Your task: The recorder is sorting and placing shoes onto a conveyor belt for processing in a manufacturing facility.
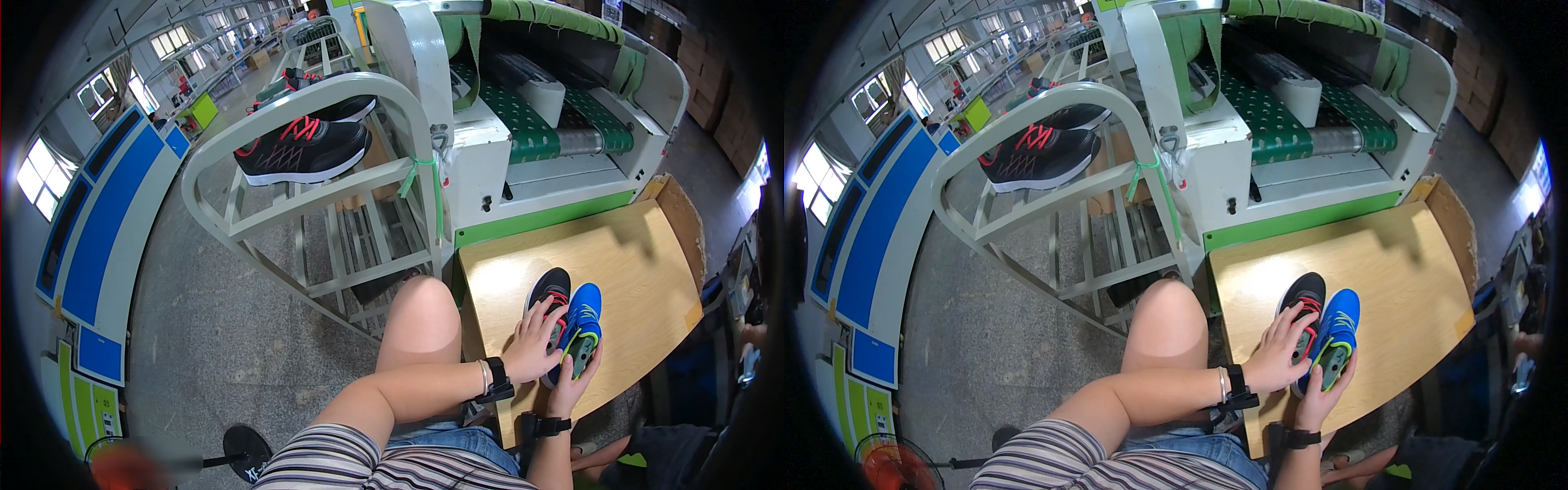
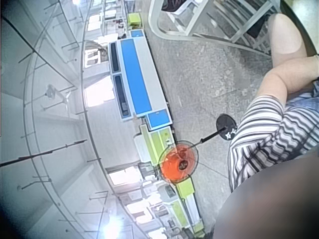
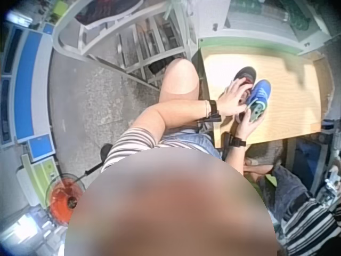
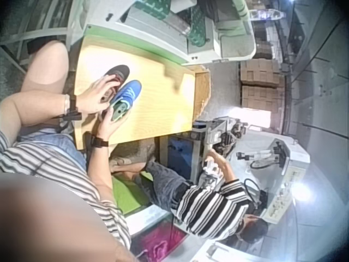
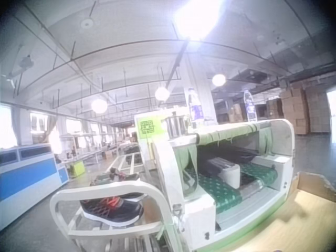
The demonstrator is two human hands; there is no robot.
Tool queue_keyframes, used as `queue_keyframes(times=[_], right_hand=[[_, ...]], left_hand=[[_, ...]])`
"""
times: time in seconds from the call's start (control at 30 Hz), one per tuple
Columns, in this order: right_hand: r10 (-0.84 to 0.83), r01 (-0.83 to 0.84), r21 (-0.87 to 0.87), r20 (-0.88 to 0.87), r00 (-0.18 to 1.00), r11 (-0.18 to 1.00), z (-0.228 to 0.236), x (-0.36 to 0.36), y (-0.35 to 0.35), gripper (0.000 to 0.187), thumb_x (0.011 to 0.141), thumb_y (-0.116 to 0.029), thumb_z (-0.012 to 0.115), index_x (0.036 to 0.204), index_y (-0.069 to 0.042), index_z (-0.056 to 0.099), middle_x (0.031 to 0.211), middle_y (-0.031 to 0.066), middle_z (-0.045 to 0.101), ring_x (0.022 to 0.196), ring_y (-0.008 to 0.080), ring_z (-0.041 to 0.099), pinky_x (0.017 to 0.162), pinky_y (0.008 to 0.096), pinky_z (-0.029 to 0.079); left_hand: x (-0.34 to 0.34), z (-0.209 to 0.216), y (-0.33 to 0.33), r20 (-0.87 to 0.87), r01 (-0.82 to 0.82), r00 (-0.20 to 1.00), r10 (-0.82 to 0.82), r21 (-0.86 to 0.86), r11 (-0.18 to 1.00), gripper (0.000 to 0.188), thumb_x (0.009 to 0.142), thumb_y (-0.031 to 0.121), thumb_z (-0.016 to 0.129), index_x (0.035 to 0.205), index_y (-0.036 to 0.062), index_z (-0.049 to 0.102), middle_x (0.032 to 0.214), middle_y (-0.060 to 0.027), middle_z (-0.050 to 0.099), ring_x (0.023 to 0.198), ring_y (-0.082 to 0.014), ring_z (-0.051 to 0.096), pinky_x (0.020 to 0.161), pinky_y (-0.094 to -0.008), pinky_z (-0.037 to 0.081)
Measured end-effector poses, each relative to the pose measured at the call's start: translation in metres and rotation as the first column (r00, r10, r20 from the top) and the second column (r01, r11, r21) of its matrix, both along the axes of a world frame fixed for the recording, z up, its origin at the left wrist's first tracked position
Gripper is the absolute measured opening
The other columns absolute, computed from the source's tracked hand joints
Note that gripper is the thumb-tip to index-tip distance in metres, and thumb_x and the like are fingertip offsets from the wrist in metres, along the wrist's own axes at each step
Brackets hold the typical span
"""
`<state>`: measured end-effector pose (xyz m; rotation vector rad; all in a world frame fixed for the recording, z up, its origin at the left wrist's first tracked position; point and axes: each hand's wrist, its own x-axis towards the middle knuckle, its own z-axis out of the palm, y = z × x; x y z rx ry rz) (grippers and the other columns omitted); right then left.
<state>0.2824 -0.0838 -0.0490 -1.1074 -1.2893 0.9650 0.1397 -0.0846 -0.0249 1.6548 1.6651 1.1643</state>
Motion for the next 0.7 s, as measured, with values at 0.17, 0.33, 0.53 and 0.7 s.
queue_keyframes(times=[0.17, 0.33, 0.53, 0.7], right_hand=[[-0.018, 0.018, 0.007, 0.044, 0.999, 1.0, 0.003, 0.007, -0.001, 0.073, 0.093, -0.003, 0.06, 0.158, -0.005, 0.026, 0.158, 0.0163, 0.032, 0.145, 0.0287, 0.032, 0.12, 0.0405, 0.025], [0.146, -0.132, -0.102, 0.141, 0.979, 0.986, 0.022, 0.028, 0.0, 0.07, 0.096, -0.012, 0.061, 0.158, -0.005, 0.027, 0.162, 0.0183, 0.027, 0.149, 0.0322, 0.027, 0.122, 0.0422, 0.019], [-0.071, -0.124, 0.398, 0.441, 0.895, 0.909, 0.175, 0.085, 0.021, 0.052, 0.1, -0.021, 0.057, 0.149, -0.005, 0.047, 0.156, 0.0154, 0.042, 0.147, 0.0302, 0.036, 0.121, 0.0429, 0.026], [-0.307, 0.072, 0.5, 0.404, 0.862, 0.863, 0.212, 0.134, 0.014, 0.049, 0.1, -0.018, 0.053, 0.146, -0.001, 0.046, 0.151, 0.016, 0.046, 0.141, 0.028, 0.043, 0.118, 0.0414, 0.032]], left_hand=[[0.004, 0.0, 0.001, 0.009, 0.018, 1.0, -0.018, 0.017, 1.0, 0.084, 0.082, 0.02, 0.068, 0.155, 0.0197, 0.027, 0.161, -0.0222, 0.019, 0.15, -0.0459, 0.017, 0.118, -0.0604, 0.021], [0.001, -0.003, 0.002, 0.027, 0.034, 0.999, -0.035, 0.035, 0.999, 0.082, 0.083, 0.025, 0.07, 0.154, 0.0203, 0.029, 0.161, -0.0212, 0.021, 0.151, -0.0451, 0.017, 0.117, -0.0595, 0.021], [-0.007, -0.004, -0.001, -0.014, -0.019, 1.0, 0.02, 0.087, 0.996, 0.079, 0.082, 0.026, 0.072, 0.152, 0.0145, 0.035, 0.157, -0.0239, 0.028, 0.146, -0.0454, 0.027, 0.119, -0.0531, 0.025], [-0.001, -0.01, 0.006, 0.013, 0.01, 1.0, -0.012, 0.12, 0.993, 0.079, 0.082, 0.026, 0.07, 0.152, 0.0181, 0.034, 0.158, -0.0212, 0.026, 0.147, -0.0444, 0.024, 0.116, -0.0578, 0.025]])
